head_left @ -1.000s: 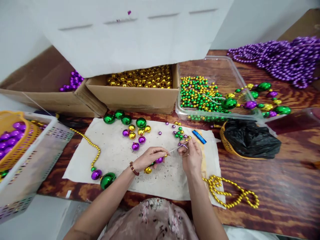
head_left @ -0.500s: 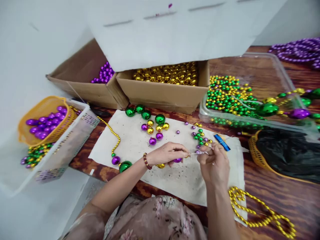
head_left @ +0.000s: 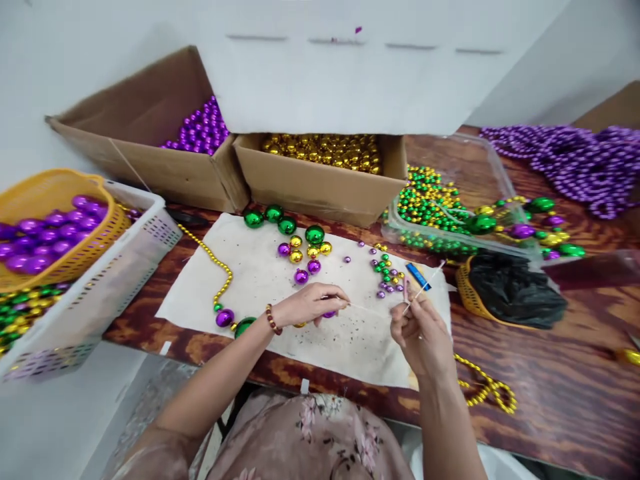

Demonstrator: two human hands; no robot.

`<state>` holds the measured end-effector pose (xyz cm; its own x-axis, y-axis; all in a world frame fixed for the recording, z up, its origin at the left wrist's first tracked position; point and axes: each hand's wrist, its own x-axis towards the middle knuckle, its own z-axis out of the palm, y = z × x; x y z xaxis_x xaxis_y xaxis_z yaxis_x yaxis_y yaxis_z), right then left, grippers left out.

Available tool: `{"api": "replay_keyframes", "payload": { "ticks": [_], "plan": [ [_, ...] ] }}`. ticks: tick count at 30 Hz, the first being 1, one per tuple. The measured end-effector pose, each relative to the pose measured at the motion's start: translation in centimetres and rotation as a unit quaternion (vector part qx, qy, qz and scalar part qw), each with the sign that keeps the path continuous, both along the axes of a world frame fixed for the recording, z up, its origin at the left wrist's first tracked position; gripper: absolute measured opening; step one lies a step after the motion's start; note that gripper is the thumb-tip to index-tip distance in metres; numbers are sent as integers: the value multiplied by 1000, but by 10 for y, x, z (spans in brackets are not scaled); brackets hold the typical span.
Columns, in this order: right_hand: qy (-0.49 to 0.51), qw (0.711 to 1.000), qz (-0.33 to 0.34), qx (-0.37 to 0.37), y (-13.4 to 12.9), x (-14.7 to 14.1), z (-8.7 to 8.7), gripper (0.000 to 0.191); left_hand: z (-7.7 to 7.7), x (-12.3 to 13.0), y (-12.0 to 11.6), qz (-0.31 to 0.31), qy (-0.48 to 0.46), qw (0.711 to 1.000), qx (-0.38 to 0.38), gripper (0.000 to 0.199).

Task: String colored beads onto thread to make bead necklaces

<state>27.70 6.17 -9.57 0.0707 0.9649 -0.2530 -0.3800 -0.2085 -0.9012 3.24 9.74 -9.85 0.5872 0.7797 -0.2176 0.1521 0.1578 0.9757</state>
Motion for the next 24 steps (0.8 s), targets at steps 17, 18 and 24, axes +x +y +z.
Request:
{"api": "replay_keyframes", "payload": {
  "ticks": [17,18,24],
  "plan": [
    [-50,932,-358,32,-68,80,27,12,-22,-31,-54,-93,321,889,312,21],
    [-53,929,-365,26,-72,81,24,13,-24,-36,-57,-93,319,887,319,20],
    [-29,906,-422,19,-79,70,10,17,-28,-59,-76,-93,331,879,331,17]
  ]
}}
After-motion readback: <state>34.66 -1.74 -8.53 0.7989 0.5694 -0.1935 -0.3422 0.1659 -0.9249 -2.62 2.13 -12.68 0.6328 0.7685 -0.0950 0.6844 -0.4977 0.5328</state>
